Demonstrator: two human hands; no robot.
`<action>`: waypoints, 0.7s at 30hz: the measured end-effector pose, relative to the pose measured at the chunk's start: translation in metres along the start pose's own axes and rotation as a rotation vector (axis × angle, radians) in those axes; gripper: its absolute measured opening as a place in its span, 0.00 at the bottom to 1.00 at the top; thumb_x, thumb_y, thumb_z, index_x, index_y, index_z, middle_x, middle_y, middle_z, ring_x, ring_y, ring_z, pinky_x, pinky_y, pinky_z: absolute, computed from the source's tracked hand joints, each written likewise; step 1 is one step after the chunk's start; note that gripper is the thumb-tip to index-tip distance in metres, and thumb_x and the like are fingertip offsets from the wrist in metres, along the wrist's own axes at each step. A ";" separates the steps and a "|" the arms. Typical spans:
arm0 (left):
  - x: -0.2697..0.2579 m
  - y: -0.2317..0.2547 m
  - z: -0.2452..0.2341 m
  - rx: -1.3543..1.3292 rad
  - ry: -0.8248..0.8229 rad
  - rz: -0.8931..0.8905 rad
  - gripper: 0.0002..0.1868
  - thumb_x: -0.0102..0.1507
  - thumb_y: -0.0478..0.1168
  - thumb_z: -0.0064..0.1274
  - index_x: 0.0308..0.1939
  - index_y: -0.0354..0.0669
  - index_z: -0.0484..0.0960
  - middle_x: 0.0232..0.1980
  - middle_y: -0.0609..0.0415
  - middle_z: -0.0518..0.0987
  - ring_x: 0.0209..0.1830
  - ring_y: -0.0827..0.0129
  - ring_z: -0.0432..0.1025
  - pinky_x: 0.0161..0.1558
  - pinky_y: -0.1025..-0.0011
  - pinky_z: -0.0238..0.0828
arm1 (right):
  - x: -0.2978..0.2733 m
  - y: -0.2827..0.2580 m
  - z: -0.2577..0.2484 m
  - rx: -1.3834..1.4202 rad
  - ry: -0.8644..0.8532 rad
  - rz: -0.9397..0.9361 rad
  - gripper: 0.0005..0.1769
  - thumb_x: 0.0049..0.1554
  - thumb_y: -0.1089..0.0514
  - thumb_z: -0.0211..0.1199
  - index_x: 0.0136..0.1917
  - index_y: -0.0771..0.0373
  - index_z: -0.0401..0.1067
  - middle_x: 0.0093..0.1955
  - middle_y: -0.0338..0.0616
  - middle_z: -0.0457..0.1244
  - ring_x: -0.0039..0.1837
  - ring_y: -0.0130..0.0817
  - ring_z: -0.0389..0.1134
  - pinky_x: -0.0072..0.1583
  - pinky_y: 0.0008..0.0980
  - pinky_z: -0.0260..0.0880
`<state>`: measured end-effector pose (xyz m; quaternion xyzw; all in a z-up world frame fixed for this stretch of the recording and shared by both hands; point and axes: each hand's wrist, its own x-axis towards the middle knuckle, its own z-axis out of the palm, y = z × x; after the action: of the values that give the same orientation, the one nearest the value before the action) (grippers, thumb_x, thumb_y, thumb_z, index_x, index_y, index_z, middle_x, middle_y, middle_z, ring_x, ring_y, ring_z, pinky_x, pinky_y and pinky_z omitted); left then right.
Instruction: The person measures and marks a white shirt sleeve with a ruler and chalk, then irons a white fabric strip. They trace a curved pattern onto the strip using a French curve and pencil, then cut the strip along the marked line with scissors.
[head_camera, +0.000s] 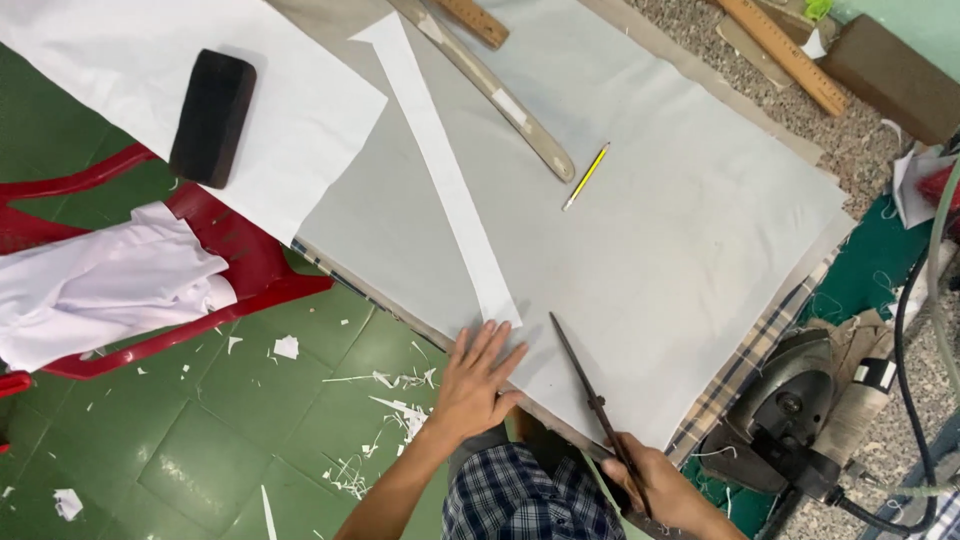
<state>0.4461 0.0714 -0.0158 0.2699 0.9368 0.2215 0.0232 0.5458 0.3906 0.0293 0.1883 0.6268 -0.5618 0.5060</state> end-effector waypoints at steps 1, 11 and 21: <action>-0.021 0.006 0.012 -0.073 0.197 -0.011 0.33 0.72 0.59 0.41 0.76 0.49 0.62 0.81 0.42 0.55 0.83 0.44 0.49 0.80 0.41 0.40 | -0.007 0.010 0.001 0.219 -0.125 0.061 0.33 0.61 0.41 0.56 0.73 0.61 0.65 0.29 0.43 0.49 0.29 0.32 0.45 0.36 0.41 0.48; -0.034 0.031 0.030 -1.425 0.494 -1.026 0.14 0.70 0.41 0.50 0.53 0.35 0.84 0.26 0.53 0.77 0.16 0.76 0.64 0.16 0.80 0.57 | 0.028 -0.046 0.043 -0.147 -0.281 -0.031 0.40 0.58 0.29 0.46 0.73 0.57 0.59 0.34 0.36 0.53 0.33 0.26 0.61 0.41 0.27 0.70; -0.001 0.031 0.028 -1.651 0.283 -1.157 0.18 0.71 0.41 0.53 0.26 0.40 0.79 0.15 0.53 0.70 0.09 0.74 0.53 0.16 0.78 0.48 | -0.019 -0.011 0.042 0.027 -0.148 0.268 0.38 0.59 0.30 0.42 0.70 0.56 0.67 0.35 0.36 0.58 0.33 0.24 0.57 0.39 0.27 0.65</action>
<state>0.4671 0.1061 -0.0279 -0.3537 0.4725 0.7834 0.1948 0.5621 0.3560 0.0569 0.2351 0.5494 -0.5099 0.6188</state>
